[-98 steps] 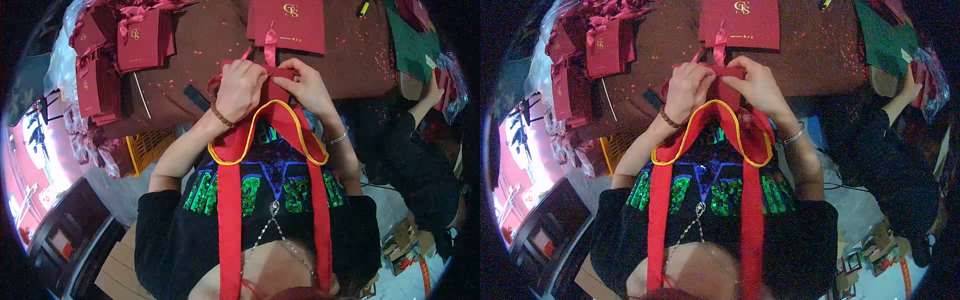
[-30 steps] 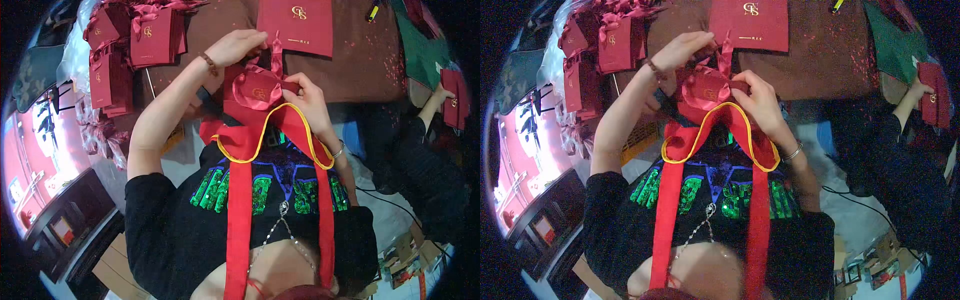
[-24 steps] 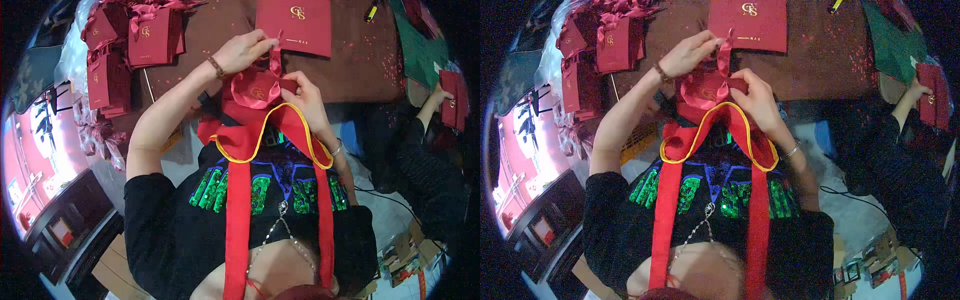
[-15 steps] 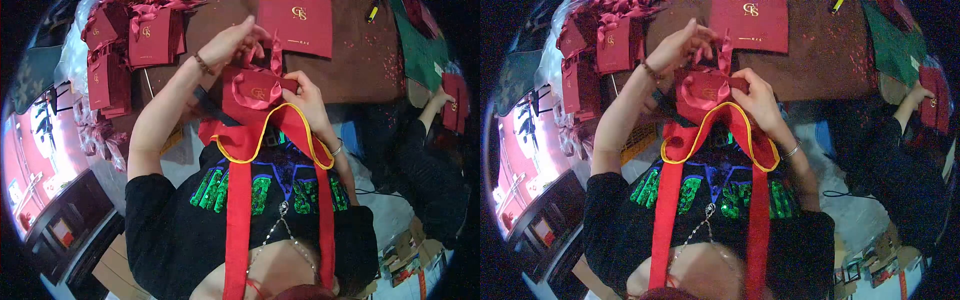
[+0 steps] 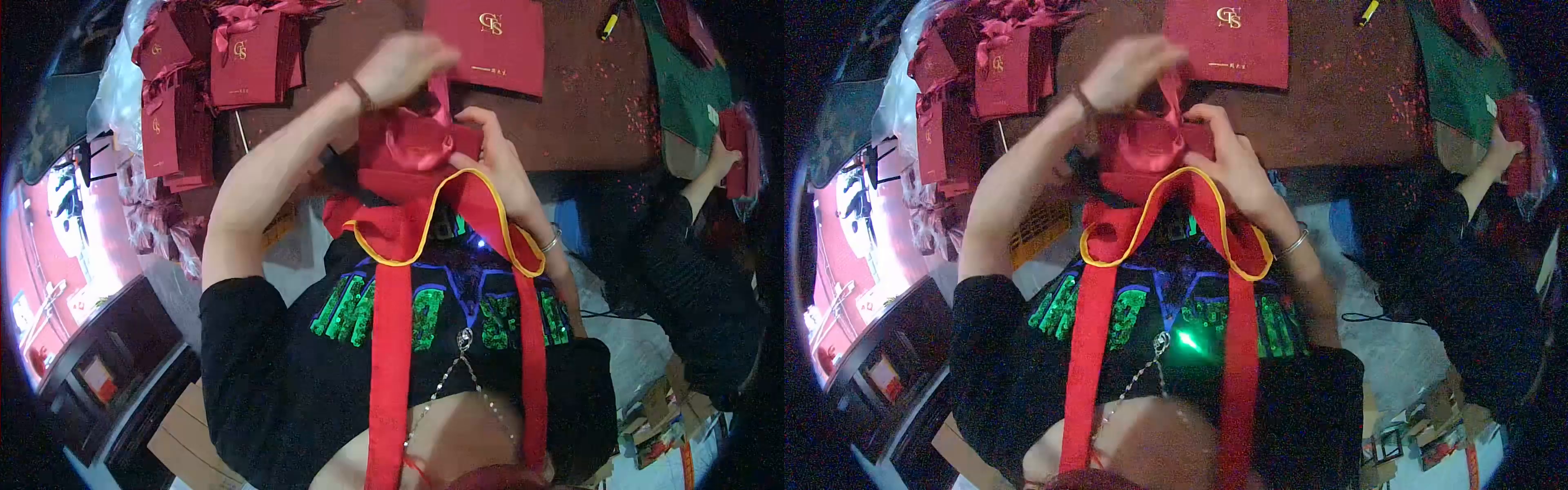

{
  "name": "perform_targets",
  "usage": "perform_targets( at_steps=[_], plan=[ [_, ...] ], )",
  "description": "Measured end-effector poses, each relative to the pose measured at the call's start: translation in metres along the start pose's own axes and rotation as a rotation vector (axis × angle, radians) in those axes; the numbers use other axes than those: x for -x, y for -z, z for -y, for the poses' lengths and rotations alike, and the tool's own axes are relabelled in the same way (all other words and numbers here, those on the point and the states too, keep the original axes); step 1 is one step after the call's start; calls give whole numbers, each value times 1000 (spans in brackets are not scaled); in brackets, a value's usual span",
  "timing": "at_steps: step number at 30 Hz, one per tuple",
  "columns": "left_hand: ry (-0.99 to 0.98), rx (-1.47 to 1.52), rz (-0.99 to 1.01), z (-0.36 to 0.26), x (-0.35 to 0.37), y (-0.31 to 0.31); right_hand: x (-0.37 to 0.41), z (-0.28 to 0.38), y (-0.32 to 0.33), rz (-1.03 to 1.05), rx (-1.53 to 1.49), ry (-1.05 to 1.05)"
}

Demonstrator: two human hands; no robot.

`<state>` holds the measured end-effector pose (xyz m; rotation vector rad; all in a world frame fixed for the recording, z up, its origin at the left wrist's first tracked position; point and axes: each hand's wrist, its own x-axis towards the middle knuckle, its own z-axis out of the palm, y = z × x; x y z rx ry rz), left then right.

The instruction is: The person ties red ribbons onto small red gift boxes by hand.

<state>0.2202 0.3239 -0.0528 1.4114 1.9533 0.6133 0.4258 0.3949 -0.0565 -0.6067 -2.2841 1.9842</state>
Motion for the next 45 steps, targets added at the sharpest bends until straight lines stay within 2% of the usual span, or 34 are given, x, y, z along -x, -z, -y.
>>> perform_targets(
  at_steps=[3, 4, 6, 7, 9, 10, 11, 13, 14, 16, 17, 18, 19, 21, 22, 24, 25, 27, 29, 31, 32, 33, 34, 35, 36, 37, 39, 41, 42, 43, 45],
  plan=[
    [60, 129, -210, 33, -27, 22, -3, -2, 1, -12, 81, 32],
    [59, 129, -218, 35, -30, 24, -4, 0, 2, -9, 86, 37],
    [172, 232, -71, 25, -30, 31, -5, 1, 2, 49, -38, -90],
    [174, 229, -71, 26, -26, 31, -6, -7, -2, 51, -41, -88],
    [-73, 873, -241, 31, -17, 34, -8, -27, -7, -16, -341, -22],
    [-46, 1104, -217, 38, -10, 43, -6, -26, -7, -67, -330, -65],
    [48, 989, -347, 46, 3, 42, -8, -28, -4, -69, -328, -62],
    [25, 1047, -312, 47, 27, 38, -10, -33, 3, -135, -422, -143],
    [21, 955, -298, 38, 39, 29, -11, -18, 8, -106, -656, -81],
    [55, 766, -206, 20, 59, 15, -15, -9, 12, -149, -688, -86],
    [190, 955, -193, -5, 67, 11, -18, -7, 13, -187, -721, -92],
    [152, 818, -177, 5, 68, 3, -19, -10, 15, -139, -596, -45],
    [120, 676, -167, 16, 71, -2, -20, -5, 19, -113, -600, -30],
    [112, 608, -239, 1, 77, 0, -25, 12, 24, 12, -392, -104],
    [25, 417, -252, -3, 78, 0, -26, 11, 26, 45, -397, -75],
    [39, 546, -219, -11, 80, 4, -29, 2, 24, 3, -324, -194],
    [65, 652, -162, -8, 81, 5, -31, 3, 23, 24, -317, -169],
    [-20, 1013, -104, -15, 89, 15, -32, 4, 22, -40, -534, -144],
    [-53, 822, -78, -25, 101, 21, -38, 3, 15, -40, -616, -122],
    [34, 1062, -65, -25, 109, 25, -43, 6, 9, -56, -604, -22],
    [28, 943, -96, -22, 115, 36, -45, 1, 6, -61, -473, 33],
    [22, 826, -125, -23, 125, 53, -47, 11, 5, -52, -469, 40],
    [156, 755, -228, -34, 139, 72, -48, 27, 3, -92, -533, 45],
    [20, 588, -386, -26, 151, 81, -49, 36, 3, -133, -596, 51],
    [97, 582, -510, -37, 160, 95, -50, 32, 7, -178, -613, 49],
    [93, 276, -677, -31, 168, 102, -50, 28, 14, -178, -609, 58],
    [103, 177, -923, -29, 160, 107, -51, 18, 29, -192, -445, 56],
    [160, -275, -1015, 6, 142, 101, -54, 12, 39, -215, -397, 86],
    [224, -557, -989, 37, 132, 94, -55, 12, 44, -238, -358, 105],
    [386, -653, -970, 49, 121, 80, -55, 12, 49, -261, -318, 121],
    [507, -618, -912, 88, 94, 61, -59, 16, 59, -314, -292, 106]
  ],
)
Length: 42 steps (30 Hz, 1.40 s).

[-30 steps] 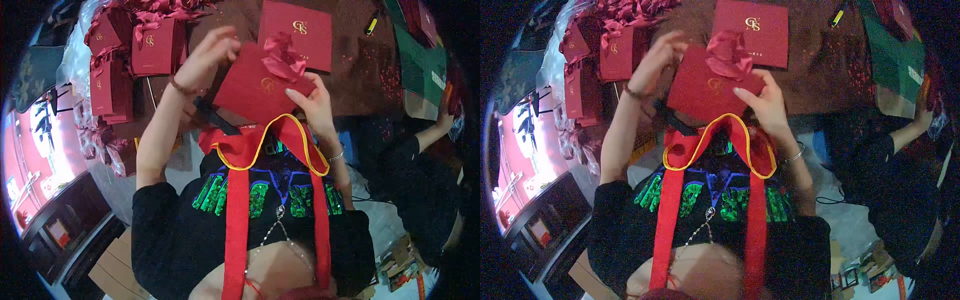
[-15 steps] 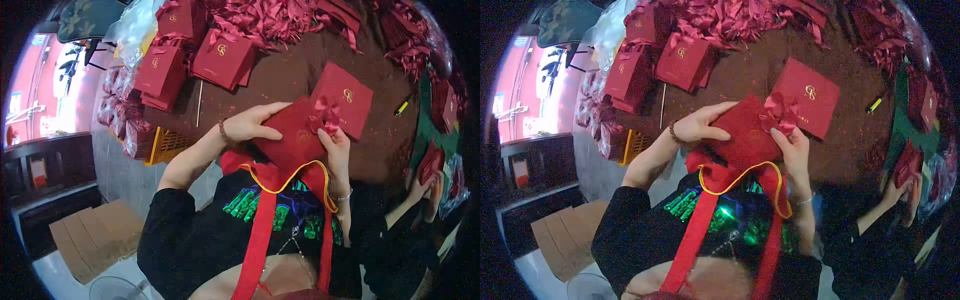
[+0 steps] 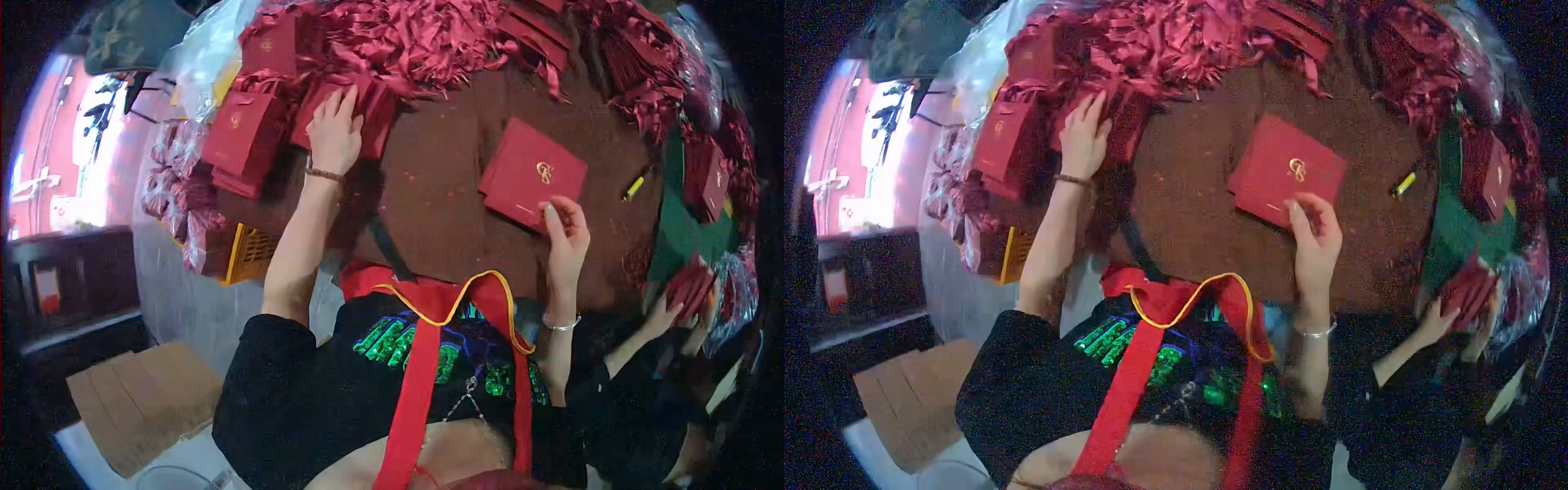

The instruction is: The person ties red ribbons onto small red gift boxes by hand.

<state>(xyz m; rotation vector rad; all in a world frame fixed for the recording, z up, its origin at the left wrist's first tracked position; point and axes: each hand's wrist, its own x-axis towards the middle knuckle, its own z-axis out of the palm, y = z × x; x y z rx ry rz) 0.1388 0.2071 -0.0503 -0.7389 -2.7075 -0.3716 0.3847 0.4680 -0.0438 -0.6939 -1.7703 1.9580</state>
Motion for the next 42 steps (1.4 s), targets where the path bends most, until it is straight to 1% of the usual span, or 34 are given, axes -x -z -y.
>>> perform_targets(
  at_steps=[2, 3, 4, 5, 6, 7, 8, 9, 10, 11, 12, 13, 14, 15, 16, 18, 20, 21, 22, 23, 24, 27, 28, 29, 30, 32, 33, 34, 36, 38, 40, 41, 42],
  plan=[
    [-10, -189, 14, 2, 2, -25, -5, -1, 16, -51, 47, 51],
    [24, -271, 1, -12, -1, -21, -9, 0, 25, -93, 100, 22],
    [-33, -273, -95, -9, -3, -28, -13, -3, 35, -134, 119, 7],
    [-57, -221, -220, -14, 0, -3, -3, 10, 37, -158, 186, 66],
    [-79, -190, -295, -25, -2, 9, -5, 8, 43, -174, 245, 70],
    [-91, -171, -285, -36, -6, 12, -9, 11, 45, -161, 227, 74],
    [-193, 40, -296, -51, -10, 14, -14, 13, 48, -172, 233, 70],
    [-289, 246, -303, -62, -11, 15, -19, 15, 46, -155, 370, 95],
    [-289, 515, -143, -79, -10, 15, -25, 15, 43, -132, 502, 123],
    [-207, 771, -10, -94, -5, 6, -33, 16, 41, -91, 704, 180],
    [-180, 790, 103, -108, 0, -4, -42, 17, 34, -84, 699, 186],
    [-298, 737, 135, -121, 1, -9, -52, 16, 26, -72, 920, 400],
    [-314, 755, 246, -134, 3, -11, -61, 16, 19, -65, 1138, 621],
    [-297, 744, 328, -147, 4, -20, -70, 12, 20, 19, 1060, 576],
    [-310, 791, 378, -150, 5, -32, -75, -3, 17, 61, 1121, 540],
    [-328, 661, 625, -147, -11, -26, -68, -18, 10, 60, 1228, 634],
    [-306, 489, 305, -140, -30, -34, -60, -24, 3, 46, 1158, 619],
    [-346, 485, 89, -131, -46, -40, -58, -25, -1, 45, 1152, 599],
    [-263, 282, -5, -126, -60, -44, -54, -26, -5, 35, 1149, 588],
    [-221, 245, -137, -118, -77, -52, -52, -25, -8, 34, 1147, 597],
    [-182, 174, -220, -116, -90, -55, -50, -24, -11, 39, 1136, 575],
    [-231, 99, -204, -101, -131, -81, -51, -24, -12, 48, 1098, 567],
    [-211, 47, -69, -96, -139, -88, -51, -24, -12, 56, 1079, 573],
    [-191, -6, 73, -91, -144, -96, -51, -29, -13, 62, 1047, 536],
    [-195, -1, 61, -89, -146, -94, -51, -27, -13, 52, 1053, 546],
    [-237, 159, 3, -86, -142, -88, -50, -23, -13, 65, 1041, 530],
    [-207, 167, 64, -89, -140, -79, -51, -25, -11, 51, 1049, 562],
    [-207, 302, -16, -93, -133, -70, -51, -22, -10, 51, 1053, 573],
    [-237, 351, -198, -89, -130, -60, -49, -19, -8, 104, 1054, 542],
    [-329, 602, -316, -76, -137, -32, -47, -17, -8, 105, 1052, 549],
    [-57, 910, -371, -95, -125, 39, -44, -6, -8, 66, 1127, 629],
    [-170, 461, -421, -80, -128, 76, -44, -4, -7, 65, 1078, 638],
    [47, 1233, -437, -95, -128, 95, -42, 1, -8, 58, 1081, 642]
  ],
)
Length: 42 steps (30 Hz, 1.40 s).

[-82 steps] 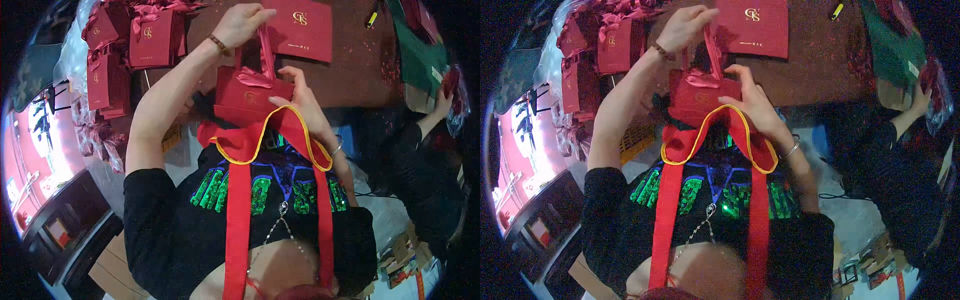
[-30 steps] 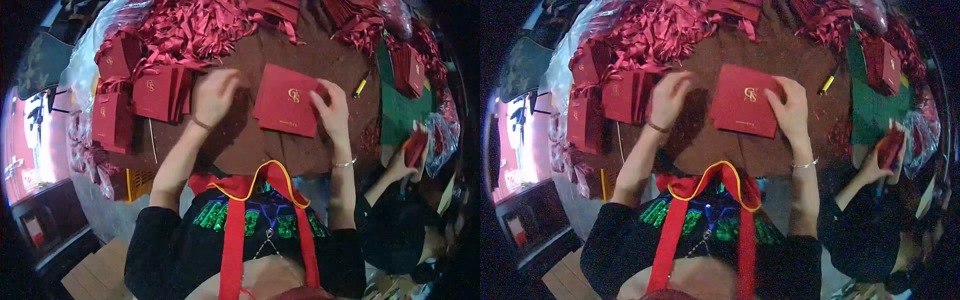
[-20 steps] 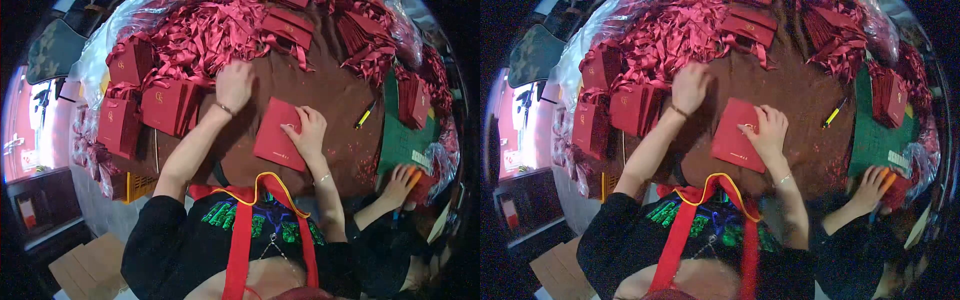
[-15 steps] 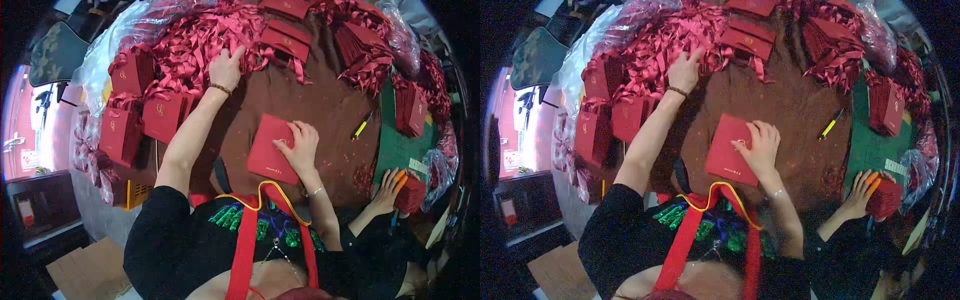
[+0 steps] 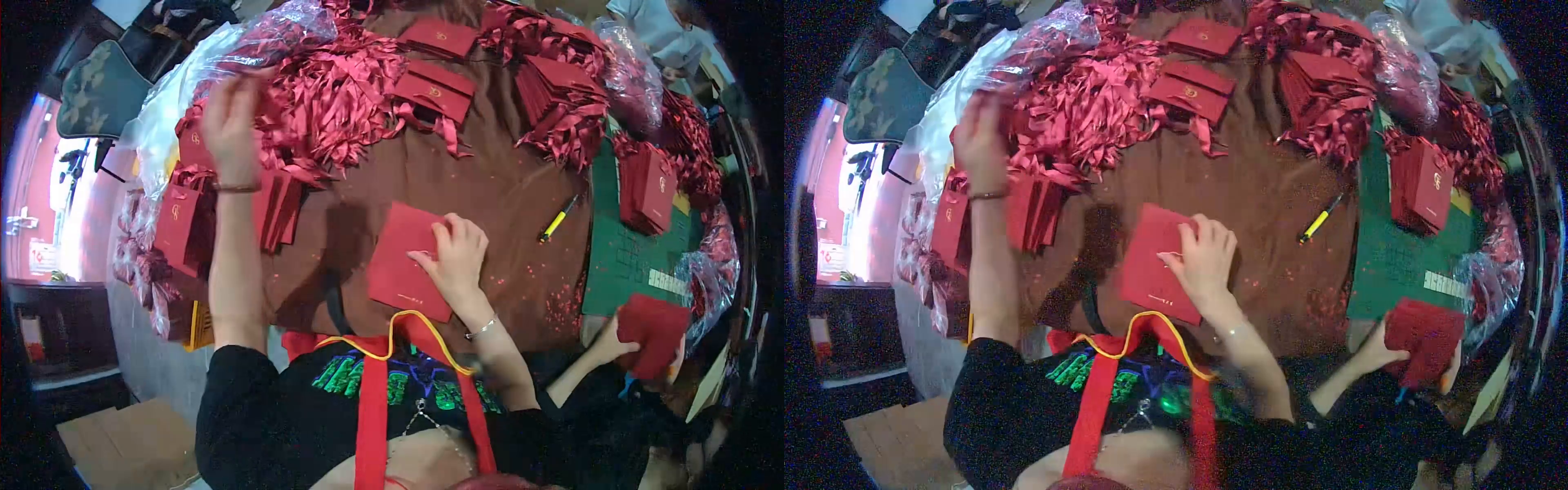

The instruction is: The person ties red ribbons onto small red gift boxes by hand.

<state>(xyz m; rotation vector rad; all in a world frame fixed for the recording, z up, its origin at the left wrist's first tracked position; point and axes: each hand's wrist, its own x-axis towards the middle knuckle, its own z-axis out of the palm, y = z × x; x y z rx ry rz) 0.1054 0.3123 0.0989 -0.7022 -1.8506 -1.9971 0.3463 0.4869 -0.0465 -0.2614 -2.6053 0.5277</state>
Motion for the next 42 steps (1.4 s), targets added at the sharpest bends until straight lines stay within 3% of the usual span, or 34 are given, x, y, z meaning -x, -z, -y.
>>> perform_targets(
  at_steps=[2, 4, 7, 8, 10, 11, 12, 13, 14, 15, 16, 17, 18, 20, 22, 25, 29, 37, 42],
  plan=[
    [47, 214, -12, -33, -4, 10, 0, 7, 8, 67, 36, -5],
    [70, 183, 11, -46, -1, 9, 1, 9, 10, 81, 63, 52],
    [276, 180, 264, -25, 24, -2, -1, 13, 15, 129, 17, 72],
    [363, -40, 403, -31, 34, -15, -1, 9, 16, 124, 31, 45],
    [620, 58, 559, 9, 61, -25, -1, 6, 12, 266, -92, -65],
    [471, -73, 637, 21, 80, -35, -1, -2, 9, 235, -179, -67],
    [708, 3, 742, 23, 88, -34, -1, -7, 10, 150, -148, -39],
    [616, -67, 807, 28, 97, -38, 2, -12, 10, 76, -125, -12],
    [545, -141, 872, 33, 107, -39, -2, -16, 15, 224, -178, -111],
    [610, -161, 881, 36, 117, -40, -6, -16, 22, 249, -270, -194],
    [529, -227, 872, 33, 126, -38, -5, -20, 22, 366, -502, -381],
    [428, -288, 862, 34, 132, -36, -4, -22, 20, 363, -468, -374],
    [461, -308, 866, 37, 138, -34, -9, -21, 25, 470, -558, -483],
    [327, -430, 874, 37, 154, -26, -5, -23, 14, 461, -703, -471],
    [362, -384, 805, 33, 166, -23, -7, -17, 14, 530, -711, -541],
    [186, -465, 841, 29, 174, -16, -9, -8, 13, 563, -696, -497],
    [104, -524, 841, 32, 183, -5, -13, 9, 12, 621, -689, -509],
    [244, -420, 808, 31, 195, -8, 2, 7, 3, 595, -637, -441],
    [91, -503, 759, 29, 197, -9, 0, 12, 6, 631, -662, -412]
  ],
)
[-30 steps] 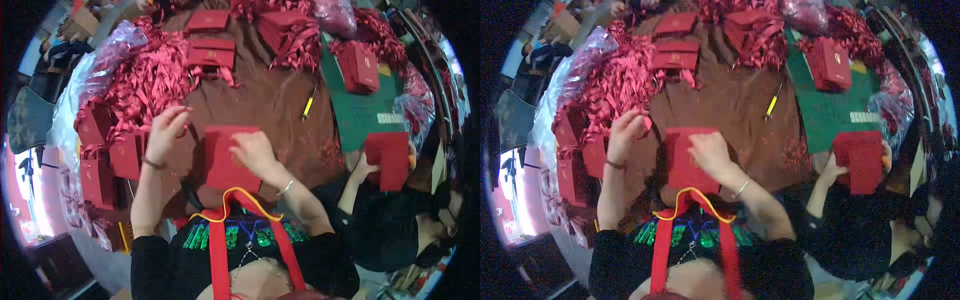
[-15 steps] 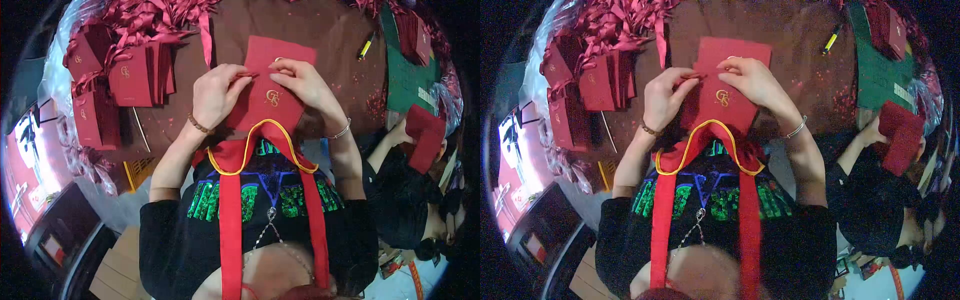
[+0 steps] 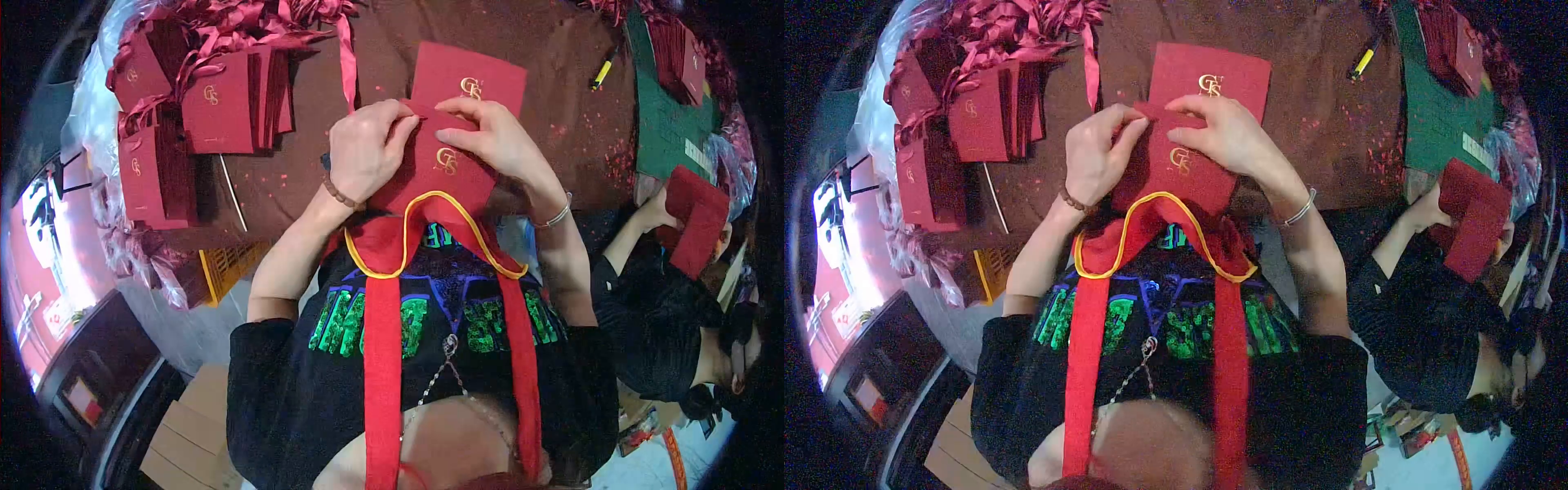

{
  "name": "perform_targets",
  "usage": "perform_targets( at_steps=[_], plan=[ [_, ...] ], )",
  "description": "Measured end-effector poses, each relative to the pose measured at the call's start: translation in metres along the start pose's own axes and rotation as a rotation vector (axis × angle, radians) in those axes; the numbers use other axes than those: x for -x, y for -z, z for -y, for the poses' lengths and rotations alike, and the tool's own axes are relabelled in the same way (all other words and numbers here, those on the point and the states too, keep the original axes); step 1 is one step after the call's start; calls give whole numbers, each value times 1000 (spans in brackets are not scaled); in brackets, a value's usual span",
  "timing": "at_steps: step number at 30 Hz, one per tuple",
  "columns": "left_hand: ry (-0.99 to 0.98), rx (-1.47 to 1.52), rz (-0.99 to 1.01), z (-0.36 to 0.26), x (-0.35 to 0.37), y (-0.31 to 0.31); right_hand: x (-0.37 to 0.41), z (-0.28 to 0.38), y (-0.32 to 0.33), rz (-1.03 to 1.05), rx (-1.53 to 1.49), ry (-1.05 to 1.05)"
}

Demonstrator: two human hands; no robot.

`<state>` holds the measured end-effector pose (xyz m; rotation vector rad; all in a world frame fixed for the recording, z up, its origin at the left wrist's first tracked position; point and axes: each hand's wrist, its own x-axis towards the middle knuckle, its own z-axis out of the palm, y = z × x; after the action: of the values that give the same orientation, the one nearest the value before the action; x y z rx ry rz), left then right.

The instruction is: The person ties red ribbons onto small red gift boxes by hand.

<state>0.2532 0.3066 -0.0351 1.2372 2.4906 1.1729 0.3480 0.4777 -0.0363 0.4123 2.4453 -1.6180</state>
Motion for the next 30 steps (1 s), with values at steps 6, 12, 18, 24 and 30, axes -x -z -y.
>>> perform_targets(
  at_steps=[6, 12, 18, 24, 30],
  plan=[
    [64, 18, 97, -4, 2, 9, 2, -3, -3, 104, -170, 30],
    [158, 71, 177, -3, -3, 11, 4, -1, -1, 123, -212, 76],
    [226, 251, 215, 3, -2, 7, 7, 4, 1, 143, -331, 15],
    [204, 208, 132, 4, 2, 10, 7, 6, 1, 181, -435, -79],
    [161, 125, 177, -2, 2, 7, 6, 3, -1, 173, -430, -32]
  ],
)
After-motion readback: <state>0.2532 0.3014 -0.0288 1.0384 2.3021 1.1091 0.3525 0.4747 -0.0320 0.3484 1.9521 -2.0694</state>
